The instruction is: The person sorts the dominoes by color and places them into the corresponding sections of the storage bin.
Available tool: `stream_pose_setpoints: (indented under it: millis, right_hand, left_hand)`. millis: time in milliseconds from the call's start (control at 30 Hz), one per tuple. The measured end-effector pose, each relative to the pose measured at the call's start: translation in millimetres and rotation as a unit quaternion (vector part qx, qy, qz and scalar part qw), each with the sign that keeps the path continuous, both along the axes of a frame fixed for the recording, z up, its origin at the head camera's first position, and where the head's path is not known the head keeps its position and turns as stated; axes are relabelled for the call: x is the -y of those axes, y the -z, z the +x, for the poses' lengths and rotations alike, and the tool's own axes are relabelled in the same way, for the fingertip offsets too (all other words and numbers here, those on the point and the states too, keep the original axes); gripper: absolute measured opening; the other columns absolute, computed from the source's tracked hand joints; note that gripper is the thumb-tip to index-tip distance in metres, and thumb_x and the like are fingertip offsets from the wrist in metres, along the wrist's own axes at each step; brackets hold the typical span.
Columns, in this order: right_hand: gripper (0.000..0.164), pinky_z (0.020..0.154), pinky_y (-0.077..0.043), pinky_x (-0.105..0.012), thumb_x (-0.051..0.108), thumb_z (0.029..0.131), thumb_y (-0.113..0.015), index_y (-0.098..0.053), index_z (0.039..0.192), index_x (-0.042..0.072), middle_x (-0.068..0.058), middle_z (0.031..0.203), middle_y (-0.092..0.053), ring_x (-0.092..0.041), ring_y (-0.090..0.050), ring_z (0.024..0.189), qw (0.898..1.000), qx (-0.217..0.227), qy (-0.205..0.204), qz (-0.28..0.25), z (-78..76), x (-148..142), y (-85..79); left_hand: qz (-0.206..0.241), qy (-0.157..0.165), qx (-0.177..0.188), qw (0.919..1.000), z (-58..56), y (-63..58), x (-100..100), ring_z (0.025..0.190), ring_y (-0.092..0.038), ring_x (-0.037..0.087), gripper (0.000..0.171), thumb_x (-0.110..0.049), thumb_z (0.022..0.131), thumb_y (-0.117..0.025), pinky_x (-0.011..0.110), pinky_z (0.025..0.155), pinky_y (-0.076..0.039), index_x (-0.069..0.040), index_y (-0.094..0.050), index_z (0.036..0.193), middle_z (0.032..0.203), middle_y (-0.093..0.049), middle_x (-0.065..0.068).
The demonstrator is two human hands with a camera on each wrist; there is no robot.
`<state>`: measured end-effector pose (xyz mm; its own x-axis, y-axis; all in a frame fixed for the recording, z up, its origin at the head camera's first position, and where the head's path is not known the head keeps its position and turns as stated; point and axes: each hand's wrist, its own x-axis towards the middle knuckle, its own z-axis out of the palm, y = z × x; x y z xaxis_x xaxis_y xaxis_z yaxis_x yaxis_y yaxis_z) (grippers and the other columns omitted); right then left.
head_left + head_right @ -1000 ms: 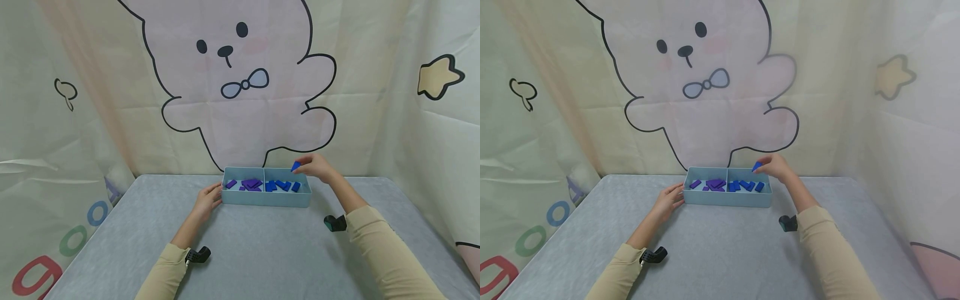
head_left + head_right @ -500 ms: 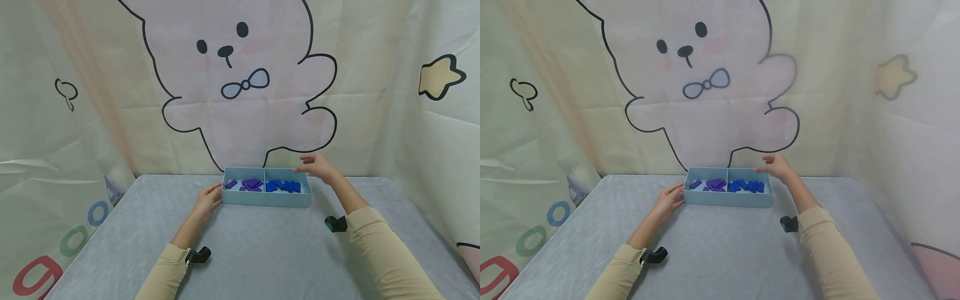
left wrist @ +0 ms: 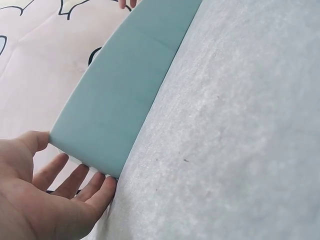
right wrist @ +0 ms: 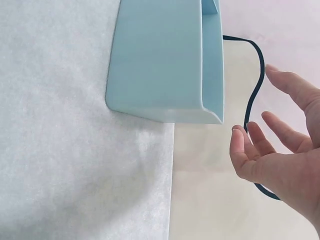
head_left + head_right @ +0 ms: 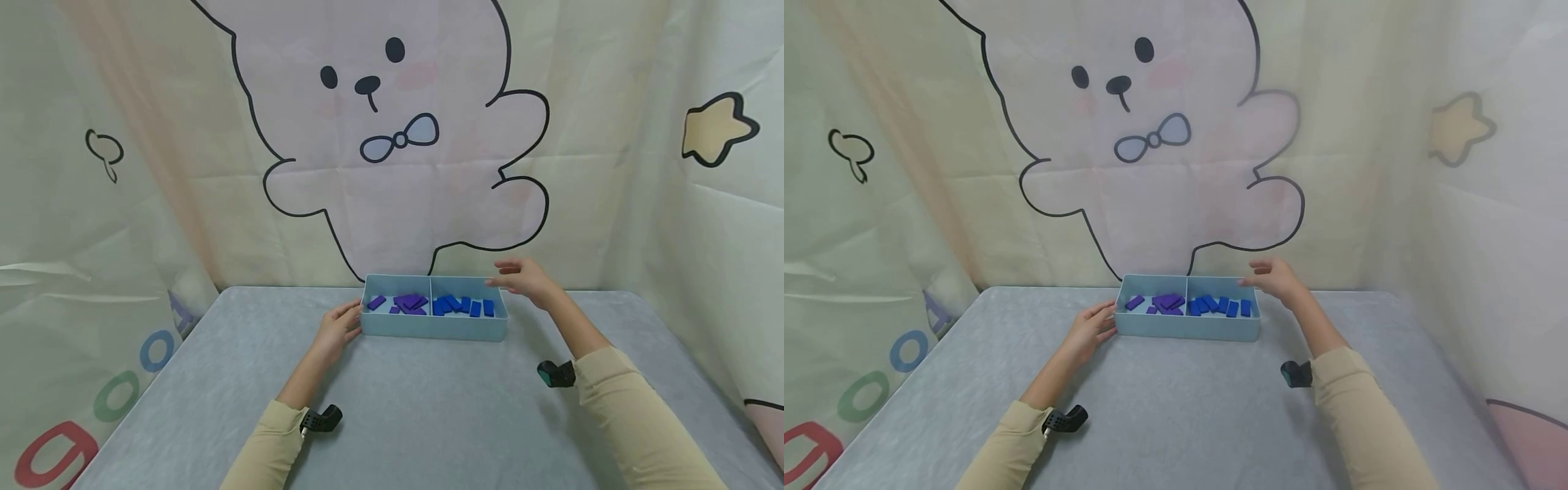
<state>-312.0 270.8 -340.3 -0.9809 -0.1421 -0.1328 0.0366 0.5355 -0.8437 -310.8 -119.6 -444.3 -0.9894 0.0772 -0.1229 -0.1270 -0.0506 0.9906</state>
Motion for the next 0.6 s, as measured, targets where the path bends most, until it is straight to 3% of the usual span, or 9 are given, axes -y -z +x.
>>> stream_pose_setpoints:
  millis: [267,600]
  right_hand:
    - [0.07,0.119,-0.04,-0.06,0.019,0.106,-0.065,-0.031,0.158,-0.013,-0.039,0.162,-0.032,-0.052,-0.039,0.148,1.0,-0.016,0.003,0.005,3.4,-8,5.5]
    - [0.061,0.117,-0.041,-0.061,0.022,0.111,-0.053,-0.034,0.156,-0.015,-0.038,0.159,-0.037,-0.052,-0.043,0.145,1.0,-0.014,0.015,0.007,9.1,-15,12.1]
  left_hand:
    - [-0.003,0.008,-0.002,1.0,-2.1,1.5,1,0.146,-0.048,0.045,0.05,-0.022,0.11,-0.058,0.054,0.117,-0.044,0.003,-0.051,0.153,0.162,-0.044,0.025]
    - [-0.018,0.01,-0.005,0.9998,-5.8,2.3,6,0.142,-0.053,0.044,0.049,-0.023,0.11,-0.057,0.054,0.115,-0.047,0.003,-0.054,0.151,0.159,-0.048,0.026]
